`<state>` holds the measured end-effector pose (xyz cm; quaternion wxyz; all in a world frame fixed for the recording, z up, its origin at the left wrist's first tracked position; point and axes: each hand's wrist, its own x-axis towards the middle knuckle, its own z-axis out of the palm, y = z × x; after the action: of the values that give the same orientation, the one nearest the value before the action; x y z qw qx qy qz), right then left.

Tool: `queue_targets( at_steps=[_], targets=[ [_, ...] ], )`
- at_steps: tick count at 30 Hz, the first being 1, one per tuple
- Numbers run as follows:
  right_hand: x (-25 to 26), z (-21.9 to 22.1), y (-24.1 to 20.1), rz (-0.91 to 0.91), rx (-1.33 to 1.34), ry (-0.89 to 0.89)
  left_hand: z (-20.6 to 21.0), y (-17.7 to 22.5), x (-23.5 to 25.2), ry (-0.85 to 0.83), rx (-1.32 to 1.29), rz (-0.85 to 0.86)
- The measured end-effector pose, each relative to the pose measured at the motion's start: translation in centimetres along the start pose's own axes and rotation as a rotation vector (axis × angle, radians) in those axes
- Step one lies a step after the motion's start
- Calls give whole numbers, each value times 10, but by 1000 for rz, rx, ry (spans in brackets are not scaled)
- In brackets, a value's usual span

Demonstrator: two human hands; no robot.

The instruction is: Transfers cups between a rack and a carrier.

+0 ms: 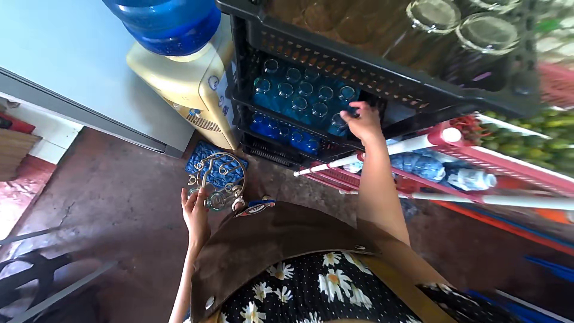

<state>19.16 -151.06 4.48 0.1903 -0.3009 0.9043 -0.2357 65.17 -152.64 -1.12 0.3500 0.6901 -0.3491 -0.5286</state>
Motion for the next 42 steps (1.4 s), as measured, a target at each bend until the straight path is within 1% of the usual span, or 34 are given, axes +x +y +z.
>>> queue_targets(
  at_steps=[2, 5, 10, 13, 15, 19, 22, 25, 27, 28, 29, 31, 32, 33, 34, 35, 36, 37, 38, 39, 42],
  targets=[
    [4, -9, -4, 68, -105, 69, 0, 2, 0, -10, 2, -9],
    [23, -7, -1, 201, -83, -14, 1, 3, -1, -28, 5, -10],
    [44, 3, 1, 231, 100, -92, 1, 2, 0, -60, 23, 4],
    [44, 4, 2, 251, 170, -79, 2, -1, 0, -73, 47, 18],
    [44, 1, 5, 215, 192, -89, 3, 0, -1, -83, 49, 20],
    [46, 4, 15, 83, 51, -99, 4, 4, -5, -110, 80, 49],
    [45, -4, 20, 78, -15, -122, 6, 7, -8, -139, 96, 93],
    [32, -16, 11, 96, -88, -23, 9, 12, -11, -151, 104, 122],
    [4, -26, -8, 74, -236, 18, 11, 13, -14, -152, 102, 156],
    [-20, -30, -22, 26, -313, 23, 11, 13, -15, -156, 103, 189],
    [-50, -33, -39, -59, -372, 32, 12, 13, -15, -161, 113, 230],
    [-118, -23, -72, -356, -398, 16, 12, 13, -14, -173, 175, 325],
    [-148, -10, -82, -546, -359, -42, 13, 14, -13, -178, 219, 377],
    [-169, 7, -86, -736, -295, -172, 14, 16, -13, -184, 262, 433],
    [-182, 25, -87, -897, -247, -377, 16, 19, -12, -190, 301, 482],
    [-186, 40, -89, -1024, -237, -611, 18, 22, -13, -187, 335, 529],
    [-187, 51, -90, -1125, -237, -796, 20, 25, -14, -180, 358, 571],
    [-187, 56, -90, -1187, -217, -904, 21, 30, -16, -177, 366, 608],
    [-186, 53, -91, -1213, -175, -942, 22, 35, -18, -175, 371, 643],
    [-185, 45, -89, -1218, -110, -926, 24, 40, -22, -176, 374, 678],
    [-179, 22, -79, -1229, 57, -727, 24, 55, -33, -188, 417, 745]
  ],
)
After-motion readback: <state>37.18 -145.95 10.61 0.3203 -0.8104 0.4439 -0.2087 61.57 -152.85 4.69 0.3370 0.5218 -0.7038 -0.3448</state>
